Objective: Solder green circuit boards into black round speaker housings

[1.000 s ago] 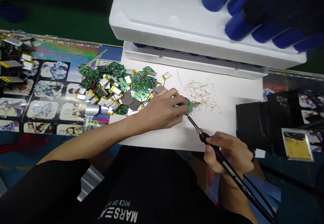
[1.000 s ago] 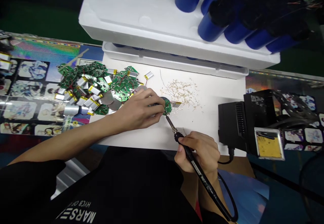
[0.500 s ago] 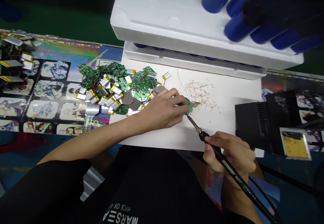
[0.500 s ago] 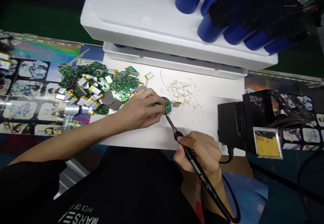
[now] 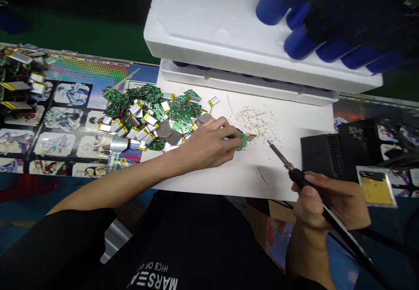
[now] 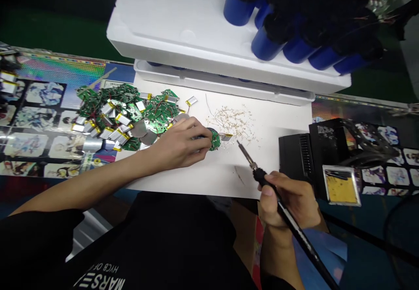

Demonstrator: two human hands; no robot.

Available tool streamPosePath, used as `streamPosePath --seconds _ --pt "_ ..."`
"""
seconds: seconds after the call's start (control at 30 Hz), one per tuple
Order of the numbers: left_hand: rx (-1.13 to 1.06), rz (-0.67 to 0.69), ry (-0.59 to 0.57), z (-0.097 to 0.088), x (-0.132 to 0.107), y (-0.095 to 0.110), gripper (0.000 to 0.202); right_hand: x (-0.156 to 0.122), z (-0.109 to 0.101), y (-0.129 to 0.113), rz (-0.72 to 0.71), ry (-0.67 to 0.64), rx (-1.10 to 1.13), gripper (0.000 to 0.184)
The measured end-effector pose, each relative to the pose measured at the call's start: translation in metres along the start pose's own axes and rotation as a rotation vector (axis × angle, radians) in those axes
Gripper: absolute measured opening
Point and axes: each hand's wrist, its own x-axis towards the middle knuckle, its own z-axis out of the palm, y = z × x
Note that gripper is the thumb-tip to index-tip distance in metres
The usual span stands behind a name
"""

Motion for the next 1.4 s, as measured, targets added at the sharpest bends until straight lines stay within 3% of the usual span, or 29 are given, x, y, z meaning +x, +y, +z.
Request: streamPosePath --seconds 0.17,0.27,0.37,0.63,1.03,1.13,1.2,1.3,1.4 --pt "0.001 0.007 0.032 0.002 -0.001 -0.001 0.019 0.019 0.016 0.008 0.093 0.148 0.048 0.041" --pt "-0.027 0.003 0.032 0.001 -0.002 -0.002 0.019 0.031 0.027 0.015 0.122 0.312 0.104 0.040" --pt "-0.045 0.004 0.041 0.000 -0.001 -0.002 0.019 0.037 0.034 0.021 0.135 0.370 0.138 0.037" --pt "-0.088 -0.002 0.036 0.000 0.000 -0.002 0.016 0.041 0.042 0.028 0.138 0.284 0.339 0.027" --pt "-0.137 0.022 -0.017 -0.010 -0.006 -0.013 0.011 0.052 0.062 0.057 0.267 0.016 0.284 0.027" --pt "-0.195 -0.014 -0.074 -0.007 -0.009 -0.016 0.019 0.052 0.064 0.061 0.270 -0.038 0.331 0.030" --pt "-0.272 -0.031 -0.121 -0.008 -0.009 -0.018 0.013 0.051 0.064 0.063 0.278 -0.054 0.337 0.031" --pt "-0.423 -0.058 -0.200 -0.022 -0.007 -0.020 0.007 0.049 0.063 0.066 0.288 -0.086 0.317 0.035" --pt "-0.534 -0.094 -0.270 -0.050 -0.006 -0.019 0.015 0.049 0.063 0.068 0.287 -0.110 0.308 0.037"
